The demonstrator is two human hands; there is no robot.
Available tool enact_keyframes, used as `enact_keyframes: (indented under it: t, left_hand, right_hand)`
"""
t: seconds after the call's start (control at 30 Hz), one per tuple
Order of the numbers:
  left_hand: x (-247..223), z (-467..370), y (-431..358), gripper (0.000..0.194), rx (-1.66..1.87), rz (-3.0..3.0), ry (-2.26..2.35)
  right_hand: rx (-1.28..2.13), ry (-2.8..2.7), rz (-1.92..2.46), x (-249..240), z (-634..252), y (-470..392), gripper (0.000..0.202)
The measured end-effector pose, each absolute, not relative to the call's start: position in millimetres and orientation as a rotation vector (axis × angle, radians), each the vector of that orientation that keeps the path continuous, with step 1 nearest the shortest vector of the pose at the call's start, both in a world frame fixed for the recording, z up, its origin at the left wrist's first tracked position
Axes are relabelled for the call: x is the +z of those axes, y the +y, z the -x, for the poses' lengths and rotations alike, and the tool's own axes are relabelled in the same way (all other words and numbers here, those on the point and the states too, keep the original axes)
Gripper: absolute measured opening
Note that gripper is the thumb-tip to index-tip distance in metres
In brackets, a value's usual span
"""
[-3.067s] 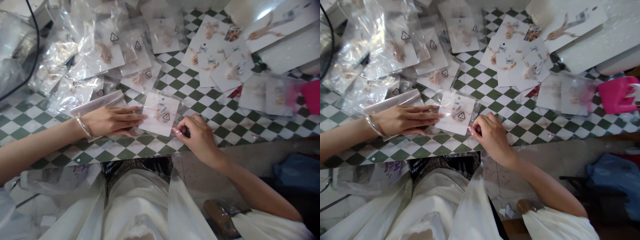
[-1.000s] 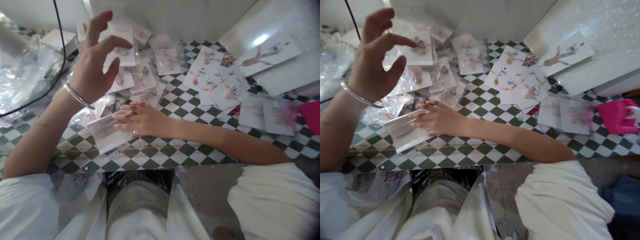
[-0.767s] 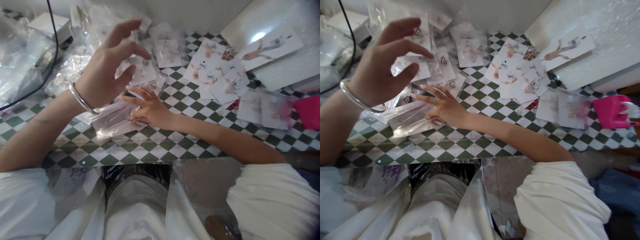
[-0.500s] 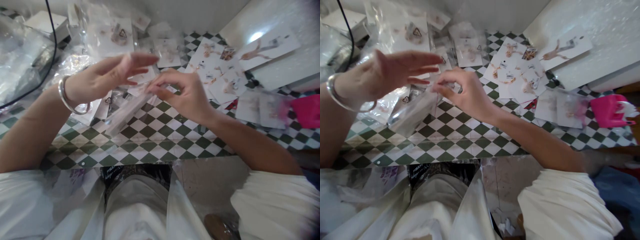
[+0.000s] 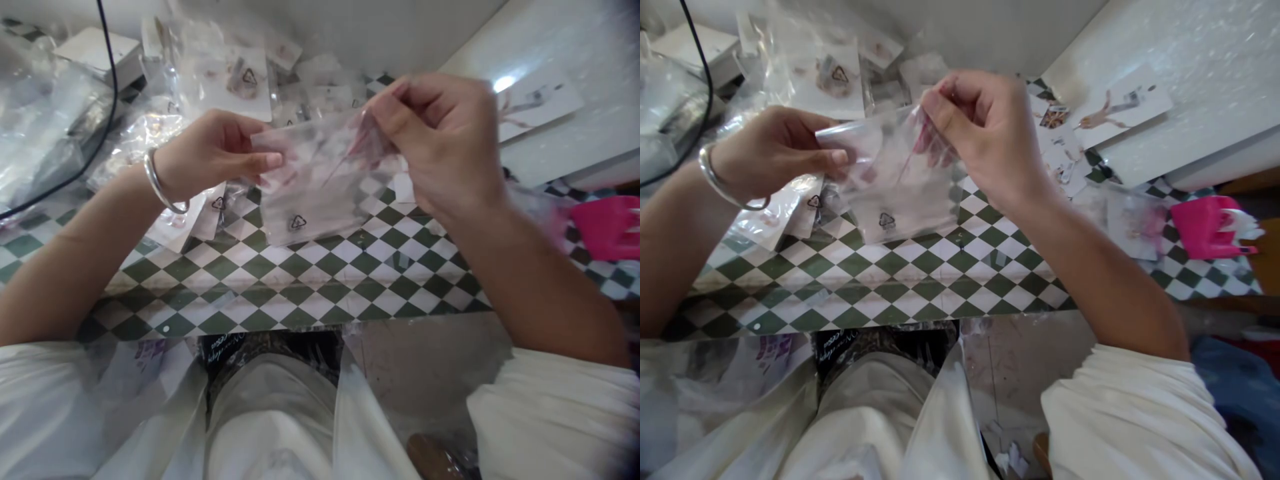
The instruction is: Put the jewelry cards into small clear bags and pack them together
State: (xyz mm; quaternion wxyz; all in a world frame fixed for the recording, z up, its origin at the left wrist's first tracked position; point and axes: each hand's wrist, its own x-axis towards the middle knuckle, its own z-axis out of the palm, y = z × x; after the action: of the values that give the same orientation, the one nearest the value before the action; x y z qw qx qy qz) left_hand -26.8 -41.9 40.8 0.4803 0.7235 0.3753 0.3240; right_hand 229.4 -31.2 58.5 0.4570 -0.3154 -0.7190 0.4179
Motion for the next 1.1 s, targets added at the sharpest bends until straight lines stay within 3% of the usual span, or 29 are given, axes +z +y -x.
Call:
enact_keyframes:
  t: [0.17, 0.3, 0.43, 0.5, 0.63, 0.77, 0.87, 0.93, 1.03, 1.1]
  left_hand:
    - [43.0, 31.7, -36.6, 0.034, 0.993, -1.838, 0.68]
    - [43.6, 30.7, -34.1, 0.055, 0.801, -1.886, 0.429]
    - [32.9, 22.1, -37.3, 0.068, 0.612, -1.725, 0.389]
    - [29.3, 14.5, -43.5, 0.06, 0.625, -1.653, 0.417]
    - [28.4, 3.2, -53.5, 0.023, 0.767, -1.582, 0.691]
    - [23.3, 17.7, -38.4, 0.02, 0.499, -1.679, 0.862]
    - [17.2, 40.8, -18.5, 0.027, 0.146, -1.763, 0.791]
    - [15.4, 51.5, -11.7, 0.043, 0.064, -1.772, 0.795]
    - [18.6, 45.7, -21.2, 0.08, 0.294, -1.981, 0.923]
    - [23.8, 26.0, -40.0, 0.089, 0.658, -2.261, 1.007]
  right_hand:
    - [1.157, -1.676, 0.649, 71.6, -234.7, -28.0, 0.013]
    - [1.198, -1.63, 0.683, 100.3, -236.4, -28.2, 0.004]
    - [1.175, -1.38, 0.875, 115.9, -241.1, -27.3, 0.019]
    - [1.14, -1.403, 0.85, 112.5, -246.5, -25.8, 0.017]
    - [0.975, -1.592, 0.833, 91.0, -260.0, -24.6, 0.019]
    - [0.619, -1.675, 0.876, 73.8, -276.0, -33.0, 0.033]
    - [0.465, -1.85, 1.085, 72.6, -289.2, -45.6, 0.03]
    - [0.483, -1.947, 1.179, 75.2, -295.6, -53.6, 0.029]
    - [0.46, -2.028, 1.215, 81.5, -295.9, -60.7, 0.033]
    - [0.459, -2.078, 1.223, 88.4, -287.9, -62.4, 0.036]
